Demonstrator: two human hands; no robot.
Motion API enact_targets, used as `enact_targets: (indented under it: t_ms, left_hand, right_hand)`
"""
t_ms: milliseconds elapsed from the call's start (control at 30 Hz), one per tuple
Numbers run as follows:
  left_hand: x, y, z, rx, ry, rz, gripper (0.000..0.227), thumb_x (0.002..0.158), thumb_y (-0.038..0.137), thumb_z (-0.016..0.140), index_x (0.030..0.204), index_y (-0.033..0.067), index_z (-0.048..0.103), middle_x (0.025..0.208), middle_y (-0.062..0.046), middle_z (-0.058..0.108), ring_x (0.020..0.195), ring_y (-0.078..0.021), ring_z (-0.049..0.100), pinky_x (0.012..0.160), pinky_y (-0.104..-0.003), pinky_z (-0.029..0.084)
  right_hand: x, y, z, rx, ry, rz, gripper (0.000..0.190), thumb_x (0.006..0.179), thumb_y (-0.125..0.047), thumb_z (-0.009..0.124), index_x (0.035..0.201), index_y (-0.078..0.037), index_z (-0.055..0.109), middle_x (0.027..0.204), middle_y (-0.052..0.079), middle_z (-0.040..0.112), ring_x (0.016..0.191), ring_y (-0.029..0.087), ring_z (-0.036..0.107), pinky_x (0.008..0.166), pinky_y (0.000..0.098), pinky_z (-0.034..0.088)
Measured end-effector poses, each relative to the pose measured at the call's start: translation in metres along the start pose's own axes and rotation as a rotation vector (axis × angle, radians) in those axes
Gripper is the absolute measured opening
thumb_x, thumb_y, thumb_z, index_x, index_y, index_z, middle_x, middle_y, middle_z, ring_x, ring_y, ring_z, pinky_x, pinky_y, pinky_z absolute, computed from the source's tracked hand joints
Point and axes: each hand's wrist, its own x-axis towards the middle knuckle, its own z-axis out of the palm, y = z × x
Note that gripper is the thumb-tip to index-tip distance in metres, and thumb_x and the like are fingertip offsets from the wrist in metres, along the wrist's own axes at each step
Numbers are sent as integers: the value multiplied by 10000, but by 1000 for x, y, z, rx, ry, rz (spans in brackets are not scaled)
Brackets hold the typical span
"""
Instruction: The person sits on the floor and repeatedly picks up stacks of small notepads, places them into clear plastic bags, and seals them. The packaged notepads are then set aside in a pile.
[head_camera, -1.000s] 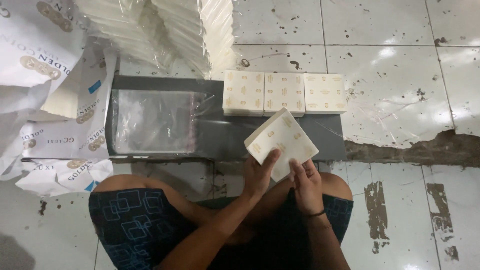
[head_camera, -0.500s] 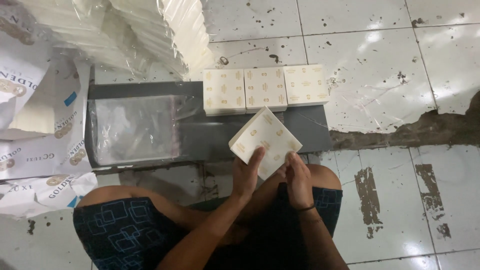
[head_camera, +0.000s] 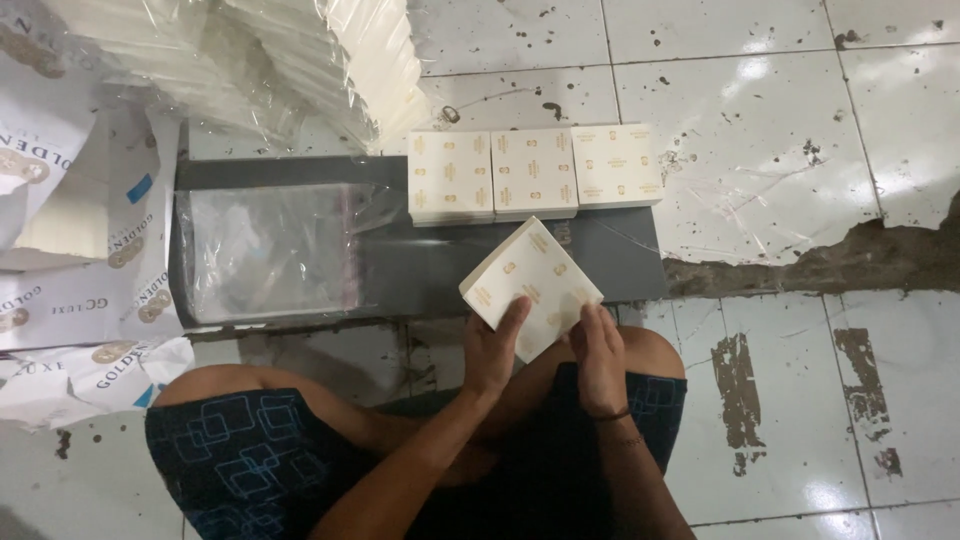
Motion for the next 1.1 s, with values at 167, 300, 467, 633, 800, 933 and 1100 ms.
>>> enact_targets:
  t_ms: [167,300,467,633,800,933,1100]
  left_hand:
    - [0,-3,-3,-12,-2,10,568,888,449,785,1202,-10,664,1084,-145,707,1068,-186,617,888,-462,530]
    - [-2,-4,-6,-13,18,21,528,884,421,806,1154,-14,677,1034,-147,723,1022,-172,620,864,-472,528]
    - [-4,8,-7,-3,-35,7,461,908,456,772,1022,25,656,912,-100,668,961,-163,622,772,-426,527]
    - [11,-1,-17,66,-247,-25,523,927,618,696,960,98,659,846,-43,647,870,-126,623,720,-378,538]
    - [68,-46,-70,532,-237,144,662,1039,648,379,1315,108,645,1222,-178,709,1089,-381,705,805,-530,580]
    - [97,-64,-97,1210,113,743,592,981,576,563,1324,92,576,1243,-188,587,1023,-411,685,730,-532,576]
    - [101,-68,-103,1262,116,853,485,1069,459,434,1280,51,589,1194,-226,603,969,-434,670,662,-502,526]
  right_hand:
    - [0,1,4,37,29,-57,309,1045,-195,562,1244,26,646,1066,129,649,998,242,628,940,469,541]
    - [1,12,0,79,-9,-84,252,1086,-292,510,1094,-87,656,868,53,660,782,152,662,633,239,534]
    - [11,32,-13,109,-8,-131,252,1059,-329,569,947,-109,615,688,-2,514,540,144,605,406,177,408]
    - [7,11,-18,77,-14,-232,279,1063,-288,561,1106,-22,633,642,65,570,500,173,617,429,274,518]
    - [51,21,-76,-47,-15,-236,341,1100,-336,474,1230,-44,593,909,211,666,770,391,701,601,471,597]
    - [71,30,-86,-57,-17,-287,366,1087,-316,499,1288,-17,567,999,244,661,876,398,702,653,505,597]
    - [64,16,-54,-102,-99,-174,453,1056,-358,467,1345,-12,520,1033,316,655,916,488,686,617,619,582]
